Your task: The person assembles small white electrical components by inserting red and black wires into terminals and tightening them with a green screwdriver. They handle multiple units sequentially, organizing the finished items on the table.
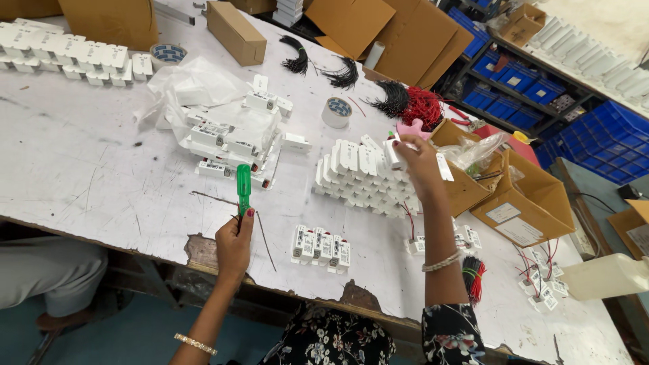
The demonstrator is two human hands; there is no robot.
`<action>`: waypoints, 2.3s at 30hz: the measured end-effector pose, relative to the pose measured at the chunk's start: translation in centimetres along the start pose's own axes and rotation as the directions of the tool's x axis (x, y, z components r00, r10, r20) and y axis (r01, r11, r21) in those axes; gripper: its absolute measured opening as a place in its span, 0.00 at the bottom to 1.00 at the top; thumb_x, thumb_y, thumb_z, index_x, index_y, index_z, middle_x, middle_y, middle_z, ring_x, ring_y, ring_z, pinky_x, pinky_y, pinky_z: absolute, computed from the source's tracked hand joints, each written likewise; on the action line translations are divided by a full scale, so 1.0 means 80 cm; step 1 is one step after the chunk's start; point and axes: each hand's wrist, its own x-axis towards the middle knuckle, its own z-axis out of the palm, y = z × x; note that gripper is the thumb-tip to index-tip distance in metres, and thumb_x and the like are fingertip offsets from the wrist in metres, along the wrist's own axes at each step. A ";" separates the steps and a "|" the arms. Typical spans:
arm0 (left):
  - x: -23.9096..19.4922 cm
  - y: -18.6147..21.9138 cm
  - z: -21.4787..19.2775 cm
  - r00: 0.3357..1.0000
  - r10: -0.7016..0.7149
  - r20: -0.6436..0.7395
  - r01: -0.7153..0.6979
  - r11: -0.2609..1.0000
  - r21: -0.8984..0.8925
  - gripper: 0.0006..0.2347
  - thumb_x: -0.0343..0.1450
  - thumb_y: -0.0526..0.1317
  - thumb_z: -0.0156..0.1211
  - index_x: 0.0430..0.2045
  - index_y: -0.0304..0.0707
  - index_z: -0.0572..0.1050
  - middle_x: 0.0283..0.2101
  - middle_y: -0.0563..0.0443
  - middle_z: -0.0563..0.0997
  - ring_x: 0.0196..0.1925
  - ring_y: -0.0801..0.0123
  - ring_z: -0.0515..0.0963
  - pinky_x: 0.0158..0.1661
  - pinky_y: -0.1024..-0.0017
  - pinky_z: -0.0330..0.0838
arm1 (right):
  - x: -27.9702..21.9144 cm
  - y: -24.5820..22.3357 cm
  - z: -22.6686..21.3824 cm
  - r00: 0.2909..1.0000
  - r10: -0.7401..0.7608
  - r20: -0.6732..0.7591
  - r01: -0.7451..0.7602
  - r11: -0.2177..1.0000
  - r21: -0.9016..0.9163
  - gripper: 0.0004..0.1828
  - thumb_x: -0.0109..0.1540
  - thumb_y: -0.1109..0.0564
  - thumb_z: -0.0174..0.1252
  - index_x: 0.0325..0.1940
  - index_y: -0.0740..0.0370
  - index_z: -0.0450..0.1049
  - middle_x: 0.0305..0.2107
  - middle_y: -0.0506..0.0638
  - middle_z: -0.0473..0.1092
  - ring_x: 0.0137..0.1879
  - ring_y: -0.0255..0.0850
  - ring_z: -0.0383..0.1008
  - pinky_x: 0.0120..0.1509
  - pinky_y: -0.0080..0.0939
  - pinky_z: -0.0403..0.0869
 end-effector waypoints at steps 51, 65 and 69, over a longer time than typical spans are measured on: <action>0.001 -0.001 -0.002 1.000 -0.006 -0.004 0.006 0.999 0.031 0.24 0.75 0.54 0.55 0.11 0.39 0.63 0.14 0.63 0.57 0.18 0.81 0.53 0.21 0.71 0.46 | 0.001 0.057 0.001 0.949 -0.287 -0.130 0.035 0.506 -0.862 0.43 0.54 0.37 0.67 0.66 0.61 0.66 0.58 0.73 0.61 0.68 0.68 0.54 0.69 0.67 0.55; 0.000 0.006 -0.001 1.000 -0.014 0.002 0.014 0.999 0.035 0.24 0.75 0.54 0.55 0.10 0.42 0.61 0.13 0.62 0.56 0.16 0.81 0.51 0.20 0.72 0.45 | -0.118 0.068 -0.071 0.942 -0.093 0.322 -0.265 0.381 0.886 0.27 0.68 0.45 0.57 0.66 0.61 0.67 0.61 0.68 0.67 0.68 0.64 0.63 0.67 0.67 0.67; -0.003 0.007 -0.002 1.000 -0.008 0.016 0.008 1.000 0.005 0.24 0.76 0.54 0.55 0.10 0.42 0.61 0.13 0.62 0.56 0.15 0.81 0.52 0.19 0.73 0.45 | -0.195 0.110 -0.049 0.952 0.073 0.298 -0.306 0.294 0.905 0.33 0.69 0.43 0.50 0.75 0.61 0.58 0.65 0.77 0.61 0.70 0.69 0.59 0.71 0.65 0.64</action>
